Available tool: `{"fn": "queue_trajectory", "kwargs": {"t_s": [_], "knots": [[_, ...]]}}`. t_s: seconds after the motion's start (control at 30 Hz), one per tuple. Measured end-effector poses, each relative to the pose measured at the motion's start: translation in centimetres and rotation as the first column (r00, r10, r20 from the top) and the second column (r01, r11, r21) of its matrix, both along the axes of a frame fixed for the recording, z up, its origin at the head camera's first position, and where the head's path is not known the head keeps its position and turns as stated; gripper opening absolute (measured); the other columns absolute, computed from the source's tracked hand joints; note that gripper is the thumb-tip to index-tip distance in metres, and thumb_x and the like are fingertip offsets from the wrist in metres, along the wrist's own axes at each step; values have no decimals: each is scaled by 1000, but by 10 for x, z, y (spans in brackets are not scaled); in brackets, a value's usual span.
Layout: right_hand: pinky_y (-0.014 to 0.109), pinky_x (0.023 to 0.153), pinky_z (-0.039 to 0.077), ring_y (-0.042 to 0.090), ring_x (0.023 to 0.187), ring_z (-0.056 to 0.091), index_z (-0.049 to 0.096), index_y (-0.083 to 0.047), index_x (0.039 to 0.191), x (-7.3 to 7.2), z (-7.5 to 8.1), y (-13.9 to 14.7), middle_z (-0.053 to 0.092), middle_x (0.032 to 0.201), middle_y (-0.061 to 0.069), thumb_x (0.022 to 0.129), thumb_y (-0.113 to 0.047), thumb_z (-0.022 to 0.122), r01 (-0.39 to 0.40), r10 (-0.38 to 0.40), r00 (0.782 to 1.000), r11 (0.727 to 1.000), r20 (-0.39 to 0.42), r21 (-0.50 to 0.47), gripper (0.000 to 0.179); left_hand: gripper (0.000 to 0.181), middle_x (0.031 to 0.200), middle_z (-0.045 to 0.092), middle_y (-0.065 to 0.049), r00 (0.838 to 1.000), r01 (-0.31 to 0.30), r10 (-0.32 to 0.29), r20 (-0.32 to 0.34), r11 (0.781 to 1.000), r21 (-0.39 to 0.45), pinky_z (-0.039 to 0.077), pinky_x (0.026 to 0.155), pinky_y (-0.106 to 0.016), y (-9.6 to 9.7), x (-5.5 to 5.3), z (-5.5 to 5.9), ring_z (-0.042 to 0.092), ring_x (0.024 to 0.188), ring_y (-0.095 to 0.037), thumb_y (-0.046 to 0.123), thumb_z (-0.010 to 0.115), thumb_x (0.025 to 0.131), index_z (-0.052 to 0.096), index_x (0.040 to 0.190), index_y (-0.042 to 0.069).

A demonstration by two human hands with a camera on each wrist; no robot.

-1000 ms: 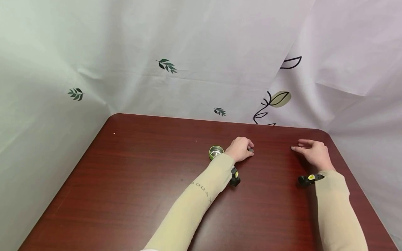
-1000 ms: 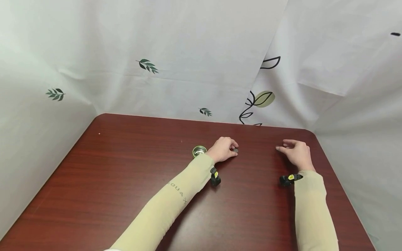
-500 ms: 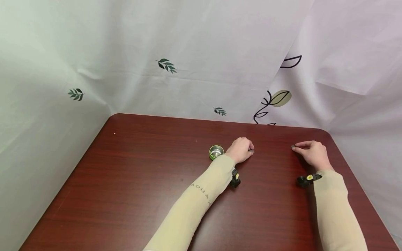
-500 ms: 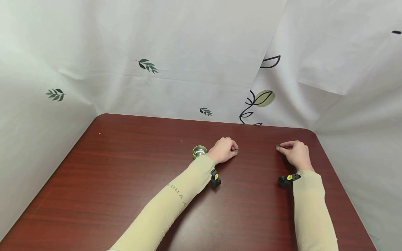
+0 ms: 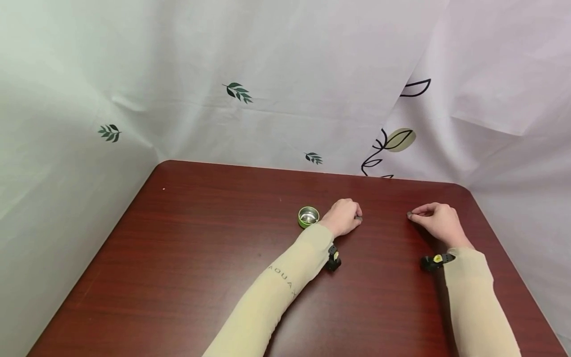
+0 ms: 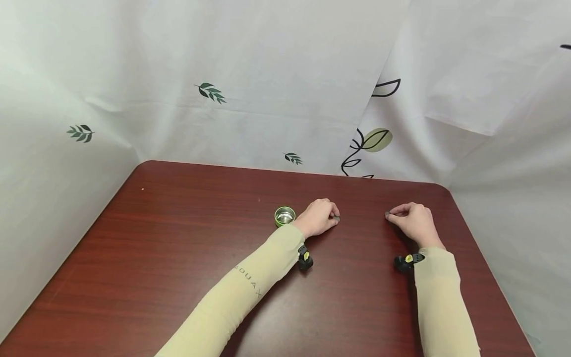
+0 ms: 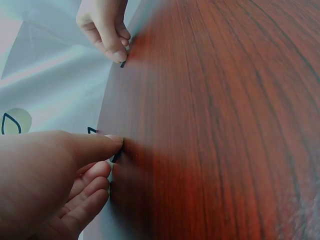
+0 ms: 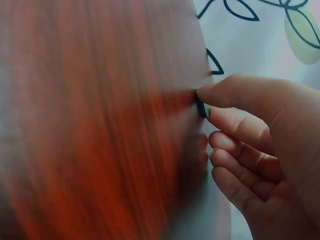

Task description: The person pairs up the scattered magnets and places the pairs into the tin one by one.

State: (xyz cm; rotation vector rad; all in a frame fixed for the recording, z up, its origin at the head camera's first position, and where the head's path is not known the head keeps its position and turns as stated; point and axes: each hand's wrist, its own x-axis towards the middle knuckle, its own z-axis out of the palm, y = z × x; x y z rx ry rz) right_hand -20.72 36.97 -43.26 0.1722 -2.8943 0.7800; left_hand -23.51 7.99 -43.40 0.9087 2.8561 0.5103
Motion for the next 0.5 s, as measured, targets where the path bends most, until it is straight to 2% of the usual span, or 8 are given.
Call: {"fn": "queue_trajectory", "kwargs": {"t_s": [0.17, 0.5], "knots": [[21, 66, 45, 15, 72, 68, 80, -3, 92, 4, -2, -7, 74, 80, 4, 85, -22, 84, -30, 29, 999, 1000, -24, -8, 20, 18, 105, 68, 6, 1000, 5, -5, -4, 1000, 11, 44, 88, -14, -2, 1, 0, 60, 104, -8, 26, 68, 98, 77, 111, 16], [17, 64, 46, 11, 73, 66, 80, -8, 91, 6, -3, -27, 73, 82, 0, 85, -24, 85, -60, 59, 998, 998, -16, -19, 18, 17, 104, 66, 5, 1000, 4, -5, 15, 1000, 27, 44, 84, -14, -3, 1, -1, 60, 99, -8, 26, 70, 98, 76, 111, 17]]}}
